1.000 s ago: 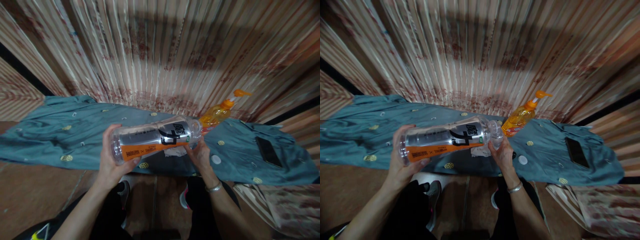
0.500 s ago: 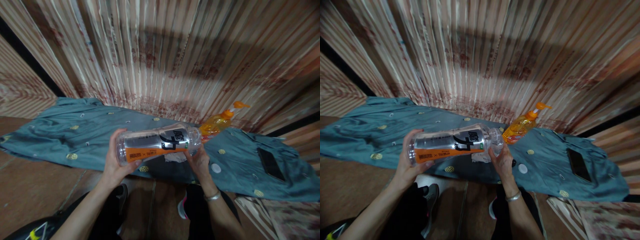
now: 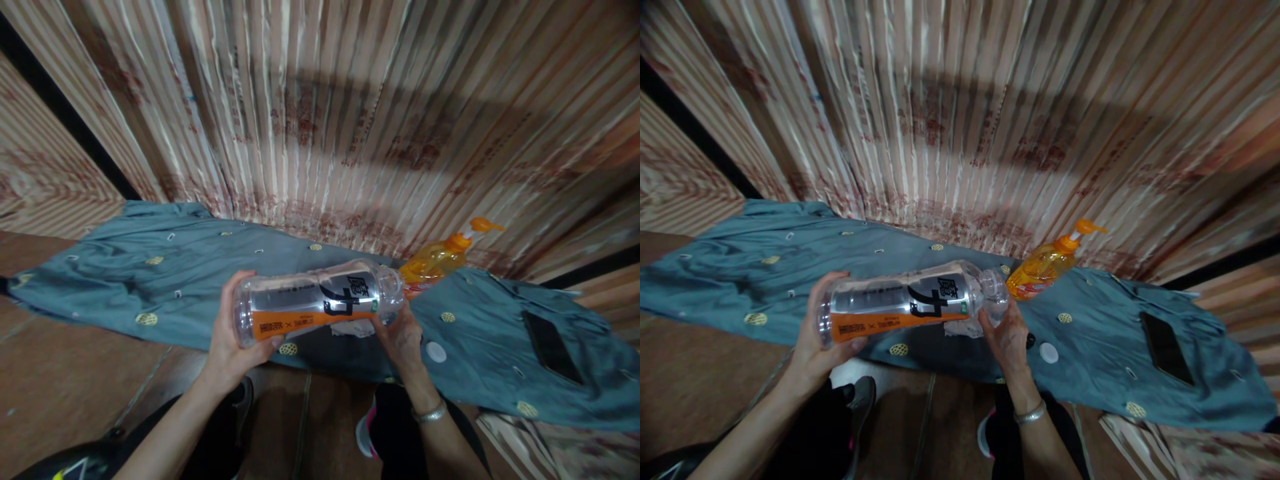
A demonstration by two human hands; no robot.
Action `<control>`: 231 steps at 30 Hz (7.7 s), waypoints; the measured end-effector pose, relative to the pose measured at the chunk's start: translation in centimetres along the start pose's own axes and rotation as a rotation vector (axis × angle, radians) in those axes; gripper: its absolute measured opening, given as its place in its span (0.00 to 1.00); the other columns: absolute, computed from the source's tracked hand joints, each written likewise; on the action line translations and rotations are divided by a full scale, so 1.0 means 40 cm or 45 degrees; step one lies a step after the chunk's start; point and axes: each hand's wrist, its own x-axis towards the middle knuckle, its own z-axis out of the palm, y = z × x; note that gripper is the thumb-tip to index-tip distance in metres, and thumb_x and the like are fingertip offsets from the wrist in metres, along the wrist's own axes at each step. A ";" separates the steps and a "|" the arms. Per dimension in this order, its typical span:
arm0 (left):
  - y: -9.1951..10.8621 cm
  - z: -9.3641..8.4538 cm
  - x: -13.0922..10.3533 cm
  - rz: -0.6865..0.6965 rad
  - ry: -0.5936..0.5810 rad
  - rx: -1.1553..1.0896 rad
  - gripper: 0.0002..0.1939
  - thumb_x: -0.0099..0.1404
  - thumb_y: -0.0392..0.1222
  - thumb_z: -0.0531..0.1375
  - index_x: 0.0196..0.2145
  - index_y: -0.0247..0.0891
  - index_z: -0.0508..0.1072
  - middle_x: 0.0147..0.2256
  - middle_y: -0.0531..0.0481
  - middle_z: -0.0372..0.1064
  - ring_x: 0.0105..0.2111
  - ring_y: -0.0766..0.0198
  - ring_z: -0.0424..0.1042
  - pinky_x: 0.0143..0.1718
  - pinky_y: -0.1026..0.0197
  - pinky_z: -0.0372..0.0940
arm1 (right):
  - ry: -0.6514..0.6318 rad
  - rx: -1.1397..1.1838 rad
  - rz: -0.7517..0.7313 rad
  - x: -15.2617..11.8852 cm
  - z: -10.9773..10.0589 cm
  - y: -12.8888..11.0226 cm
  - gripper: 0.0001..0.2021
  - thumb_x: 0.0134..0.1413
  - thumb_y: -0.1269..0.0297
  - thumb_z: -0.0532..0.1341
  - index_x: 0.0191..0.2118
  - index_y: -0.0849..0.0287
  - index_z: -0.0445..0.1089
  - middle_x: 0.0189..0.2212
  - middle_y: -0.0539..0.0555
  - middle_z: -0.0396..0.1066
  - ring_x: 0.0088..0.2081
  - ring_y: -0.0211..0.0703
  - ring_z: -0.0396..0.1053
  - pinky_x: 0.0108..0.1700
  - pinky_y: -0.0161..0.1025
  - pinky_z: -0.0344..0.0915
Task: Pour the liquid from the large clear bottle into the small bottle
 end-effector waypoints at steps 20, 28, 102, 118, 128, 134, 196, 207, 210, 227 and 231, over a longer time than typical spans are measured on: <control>-0.007 0.006 -0.011 0.006 -0.009 -0.021 0.45 0.50 0.52 0.71 0.62 0.45 0.59 0.43 0.50 0.70 0.38 0.57 0.72 0.41 0.54 0.68 | -0.018 0.052 0.033 -0.001 -0.003 0.013 0.22 0.61 0.47 0.60 0.53 0.57 0.67 0.45 0.69 0.80 0.44 0.65 0.80 0.43 0.63 0.77; -0.007 0.007 -0.016 0.003 -0.025 -0.048 0.46 0.51 0.52 0.71 0.63 0.45 0.58 0.44 0.49 0.70 0.39 0.55 0.73 0.42 0.52 0.69 | -0.001 0.050 0.022 -0.002 0.000 0.014 0.20 0.60 0.48 0.60 0.52 0.55 0.68 0.44 0.68 0.80 0.42 0.64 0.80 0.42 0.63 0.77; -0.008 -0.022 0.001 0.089 -0.020 0.108 0.46 0.49 0.53 0.72 0.62 0.44 0.59 0.43 0.50 0.71 0.38 0.56 0.74 0.42 0.52 0.72 | -0.024 0.068 0.084 0.010 -0.006 -0.004 0.23 0.58 0.48 0.60 0.52 0.59 0.69 0.46 0.69 0.79 0.49 0.63 0.79 0.49 0.59 0.75; -0.001 -0.016 -0.001 0.086 -0.024 0.140 0.46 0.49 0.52 0.71 0.63 0.43 0.59 0.42 0.50 0.70 0.38 0.55 0.73 0.41 0.52 0.71 | -0.043 0.064 0.109 0.012 -0.013 -0.014 0.22 0.59 0.48 0.59 0.51 0.60 0.68 0.46 0.71 0.79 0.49 0.63 0.79 0.49 0.57 0.75; -0.011 -0.029 0.008 0.110 -0.068 0.160 0.47 0.49 0.52 0.72 0.63 0.43 0.58 0.44 0.48 0.71 0.40 0.53 0.75 0.43 0.50 0.72 | -0.053 0.065 0.130 0.010 -0.010 -0.005 0.24 0.57 0.49 0.61 0.53 0.61 0.68 0.47 0.70 0.79 0.49 0.62 0.79 0.49 0.56 0.75; -0.010 -0.020 0.004 0.095 -0.049 0.118 0.47 0.49 0.52 0.72 0.63 0.44 0.59 0.42 0.50 0.70 0.38 0.54 0.74 0.41 0.52 0.72 | -0.026 0.060 0.096 0.010 -0.007 -0.008 0.21 0.58 0.50 0.60 0.50 0.59 0.68 0.46 0.70 0.80 0.49 0.62 0.79 0.49 0.58 0.76; -0.027 -0.033 0.014 0.208 -0.138 0.143 0.47 0.51 0.50 0.73 0.64 0.46 0.58 0.42 0.50 0.72 0.36 0.54 0.75 0.36 0.53 0.73 | -0.041 0.087 0.088 0.012 -0.015 -0.008 0.32 0.56 0.45 0.62 0.59 0.64 0.66 0.50 0.71 0.78 0.49 0.63 0.79 0.50 0.57 0.76; -0.025 -0.036 0.016 0.243 -0.149 0.190 0.46 0.51 0.50 0.72 0.64 0.45 0.57 0.42 0.50 0.72 0.35 0.54 0.75 0.36 0.52 0.74 | -0.050 0.086 0.098 0.012 -0.013 -0.002 0.29 0.56 0.48 0.62 0.58 0.62 0.66 0.49 0.70 0.79 0.49 0.62 0.79 0.50 0.56 0.76; -0.028 -0.036 0.016 0.244 -0.139 0.198 0.47 0.51 0.50 0.73 0.64 0.45 0.57 0.41 0.50 0.72 0.35 0.53 0.75 0.36 0.52 0.74 | -0.044 0.086 0.097 0.012 -0.013 -0.004 0.30 0.56 0.48 0.62 0.59 0.63 0.66 0.50 0.70 0.78 0.50 0.62 0.79 0.50 0.56 0.76; -0.032 -0.039 0.016 0.279 -0.144 0.193 0.46 0.52 0.51 0.73 0.64 0.47 0.58 0.43 0.50 0.71 0.36 0.55 0.74 0.36 0.54 0.74 | -0.089 0.068 0.127 0.012 -0.018 -0.008 0.30 0.57 0.48 0.62 0.59 0.63 0.66 0.48 0.70 0.79 0.49 0.63 0.79 0.49 0.57 0.76; -0.028 -0.038 0.013 0.269 -0.156 0.205 0.47 0.52 0.51 0.73 0.64 0.47 0.57 0.40 0.52 0.71 0.33 0.57 0.73 0.34 0.55 0.72 | -0.091 0.054 0.140 0.013 -0.019 -0.008 0.31 0.56 0.47 0.62 0.58 0.63 0.66 0.48 0.70 0.79 0.49 0.62 0.79 0.49 0.56 0.76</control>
